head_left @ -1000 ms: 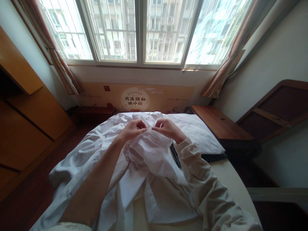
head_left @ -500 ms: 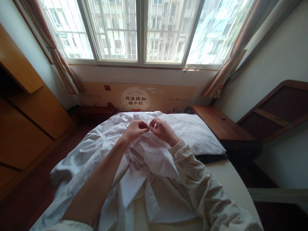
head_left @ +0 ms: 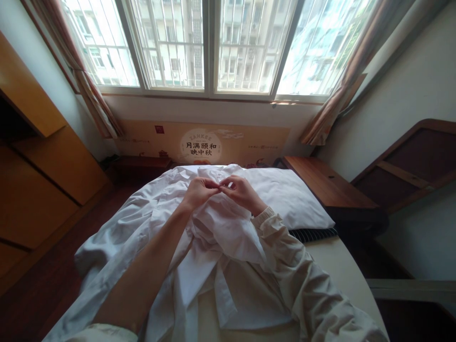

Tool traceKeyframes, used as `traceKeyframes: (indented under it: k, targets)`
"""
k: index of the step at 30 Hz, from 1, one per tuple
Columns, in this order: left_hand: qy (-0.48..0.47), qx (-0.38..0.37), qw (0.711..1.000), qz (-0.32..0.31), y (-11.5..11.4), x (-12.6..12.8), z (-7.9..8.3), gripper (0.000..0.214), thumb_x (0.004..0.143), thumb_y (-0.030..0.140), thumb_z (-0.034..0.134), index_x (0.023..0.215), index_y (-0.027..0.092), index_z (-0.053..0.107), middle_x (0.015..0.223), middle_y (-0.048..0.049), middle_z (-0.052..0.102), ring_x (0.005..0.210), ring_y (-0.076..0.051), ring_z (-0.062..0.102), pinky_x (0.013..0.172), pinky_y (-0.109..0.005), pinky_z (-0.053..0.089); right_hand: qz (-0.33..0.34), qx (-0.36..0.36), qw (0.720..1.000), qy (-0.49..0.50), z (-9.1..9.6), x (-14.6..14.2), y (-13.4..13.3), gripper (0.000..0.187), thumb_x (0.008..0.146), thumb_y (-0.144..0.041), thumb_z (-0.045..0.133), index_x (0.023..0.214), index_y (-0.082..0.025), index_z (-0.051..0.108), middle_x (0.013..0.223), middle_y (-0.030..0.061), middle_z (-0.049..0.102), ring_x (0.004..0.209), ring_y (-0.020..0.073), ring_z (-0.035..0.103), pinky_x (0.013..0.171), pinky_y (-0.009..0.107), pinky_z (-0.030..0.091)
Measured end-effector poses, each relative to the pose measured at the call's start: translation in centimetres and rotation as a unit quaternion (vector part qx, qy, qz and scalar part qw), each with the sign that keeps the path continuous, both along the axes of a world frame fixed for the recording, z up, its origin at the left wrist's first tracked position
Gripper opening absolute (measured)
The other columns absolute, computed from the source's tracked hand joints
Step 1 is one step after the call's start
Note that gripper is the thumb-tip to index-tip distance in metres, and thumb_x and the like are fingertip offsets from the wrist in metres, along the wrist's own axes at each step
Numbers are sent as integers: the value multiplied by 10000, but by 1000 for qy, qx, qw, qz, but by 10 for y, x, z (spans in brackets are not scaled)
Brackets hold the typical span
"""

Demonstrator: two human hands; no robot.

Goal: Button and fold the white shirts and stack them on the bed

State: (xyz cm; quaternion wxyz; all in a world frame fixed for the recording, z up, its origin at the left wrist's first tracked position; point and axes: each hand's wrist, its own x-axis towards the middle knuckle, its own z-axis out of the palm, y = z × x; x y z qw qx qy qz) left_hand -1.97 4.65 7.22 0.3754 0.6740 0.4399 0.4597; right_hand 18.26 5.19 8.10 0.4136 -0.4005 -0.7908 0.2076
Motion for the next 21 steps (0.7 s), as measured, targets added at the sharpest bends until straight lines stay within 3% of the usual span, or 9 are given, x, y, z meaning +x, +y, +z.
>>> traceKeyframes:
  k: [6, 14, 21]
  targets:
    - [-29, -10, 999, -33, 2, 1, -2, 222, 785, 383, 850, 916, 211, 898, 919, -67, 854, 877, -277, 802, 792, -334, 600, -22, 32, 999, -37, 2, 1, -3, 73, 926, -208, 767, 965, -205, 829, 954, 55, 801, 840, 196, 710, 766, 292, 524]
    - [-37, -6, 999, -13, 5, 2, -4, 202, 775, 363, 876, 874, 188, 863, 899, -88, 838, 867, -262, 786, 798, -339, 604, -109, 57, 983, -140, 13, -3, -17, 69, 916, -259, 767, 957, -247, 820, 1010, 27, 807, 803, 200, 700, 703, 293, 441]
    - [-50, 10, 999, 2, 14, 1, -13, 302, 714, 384, 933, 821, 173, 745, 828, -77, 782, 796, -221, 740, 753, -326, 584, -85, 54, 985, -138, 11, -3, -15, 42, 892, -244, 761, 930, -228, 763, 978, 28, 786, 790, 190, 669, 668, 280, 397]
